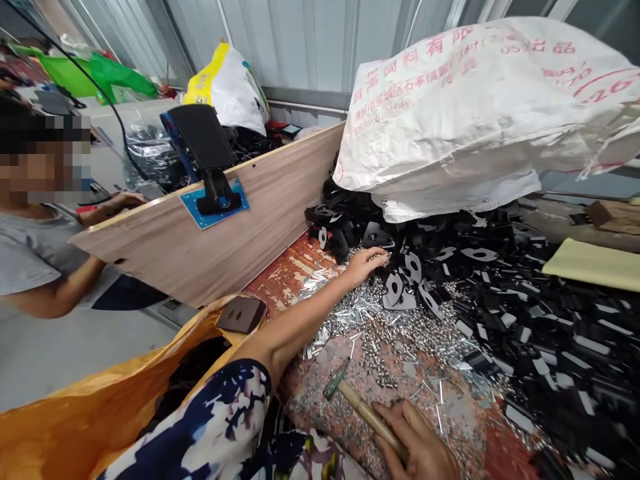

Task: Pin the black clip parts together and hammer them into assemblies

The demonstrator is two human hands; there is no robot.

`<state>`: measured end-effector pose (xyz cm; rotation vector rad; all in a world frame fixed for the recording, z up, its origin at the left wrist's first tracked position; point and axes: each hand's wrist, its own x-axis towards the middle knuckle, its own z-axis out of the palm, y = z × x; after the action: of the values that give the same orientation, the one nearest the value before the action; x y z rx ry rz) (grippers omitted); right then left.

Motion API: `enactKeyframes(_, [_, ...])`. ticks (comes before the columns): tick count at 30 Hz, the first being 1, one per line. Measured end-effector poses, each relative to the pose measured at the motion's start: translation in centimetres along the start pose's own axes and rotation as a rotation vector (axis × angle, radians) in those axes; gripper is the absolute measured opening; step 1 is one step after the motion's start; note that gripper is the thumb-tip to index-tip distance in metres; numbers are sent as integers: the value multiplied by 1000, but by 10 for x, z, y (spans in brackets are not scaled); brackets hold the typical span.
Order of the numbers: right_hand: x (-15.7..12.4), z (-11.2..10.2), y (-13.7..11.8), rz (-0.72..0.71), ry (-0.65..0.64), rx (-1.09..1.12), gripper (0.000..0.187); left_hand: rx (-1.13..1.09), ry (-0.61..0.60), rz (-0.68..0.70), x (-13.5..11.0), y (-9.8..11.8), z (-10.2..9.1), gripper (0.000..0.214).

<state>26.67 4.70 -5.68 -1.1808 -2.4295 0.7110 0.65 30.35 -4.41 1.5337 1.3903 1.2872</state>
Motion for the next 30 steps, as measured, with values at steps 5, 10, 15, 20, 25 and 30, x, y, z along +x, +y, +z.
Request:
enactKeyframes(5, [3, -15, -19, 88, -49, 14, 30, 153, -126, 22, 5, 10, -15, 23])
enactKeyframes(10, [1, -17, -22, 92, -34, 22, 30, 278, -194, 56, -3, 23, -46, 32])
enactKeyframes(15, [-1, -14, -16, 29, 12, 17, 30, 421, -112, 122, -74, 45, -79, 40])
enactKeyframes(20, [-3, -8, -10, -33, 52, 4, 30, 665, 239, -16, -208, 35, -94, 47])
enactKeyframes(25, [-2, -2, -8, -54, 68, -24, 29, 799, 262, -170, -259, 3, -79, 58])
enactKeyframes(30, [-1, -4, -8, -60, 66, -10, 29, 811, 198, -115, -200, -4, -54, 59])
